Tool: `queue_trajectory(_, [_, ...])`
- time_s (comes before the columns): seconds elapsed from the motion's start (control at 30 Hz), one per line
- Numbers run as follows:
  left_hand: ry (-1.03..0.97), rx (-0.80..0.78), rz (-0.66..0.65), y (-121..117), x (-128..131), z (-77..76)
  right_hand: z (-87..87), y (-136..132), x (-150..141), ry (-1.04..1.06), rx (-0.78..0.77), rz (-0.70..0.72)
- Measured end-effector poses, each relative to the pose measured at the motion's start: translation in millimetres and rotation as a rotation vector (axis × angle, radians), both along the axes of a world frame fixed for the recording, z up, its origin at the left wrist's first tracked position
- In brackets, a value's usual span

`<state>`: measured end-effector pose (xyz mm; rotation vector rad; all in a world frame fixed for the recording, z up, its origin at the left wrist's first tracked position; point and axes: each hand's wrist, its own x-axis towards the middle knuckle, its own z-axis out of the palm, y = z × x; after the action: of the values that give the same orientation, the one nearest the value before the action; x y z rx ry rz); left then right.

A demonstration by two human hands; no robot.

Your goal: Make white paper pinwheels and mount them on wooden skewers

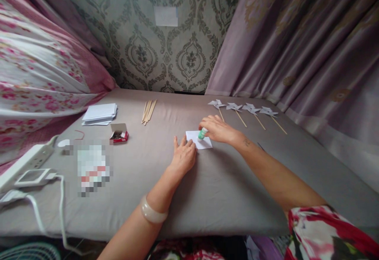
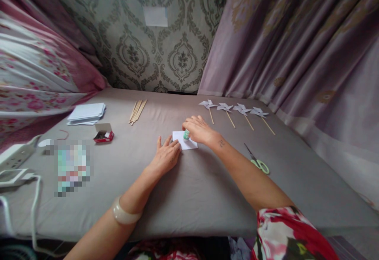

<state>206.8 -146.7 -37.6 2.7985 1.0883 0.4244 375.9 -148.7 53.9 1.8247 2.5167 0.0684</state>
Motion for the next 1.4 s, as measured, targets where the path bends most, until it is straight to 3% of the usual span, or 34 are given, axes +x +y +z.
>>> queue_trajectory(0.4, [-0.011, -0.005, 0.002, -0.9, -0.6, 1.0, -4.5, 9.9, -4.6, 0.018, 0.012, -0.029])
queue_trajectory(0.87, [-0.006, -0.005, 0.0, 0.5, 0.6, -2.0, -16.7, -5.0, -4.7, -0.003, 0.147, -0.325])
queue_trajectory(1.17, [0.016, 0.006, -0.003, 1.2, 0.2, -2.5, -19.5, -1.3, 0.7, 0.142, 0.066, -0.146])
queue_trajectory(1.4, [0.035, -0.002, 0.001, 1.1, 0.4, -2.5, -12.4, 3.5, -2.1, 0.14, -0.008, -0.104])
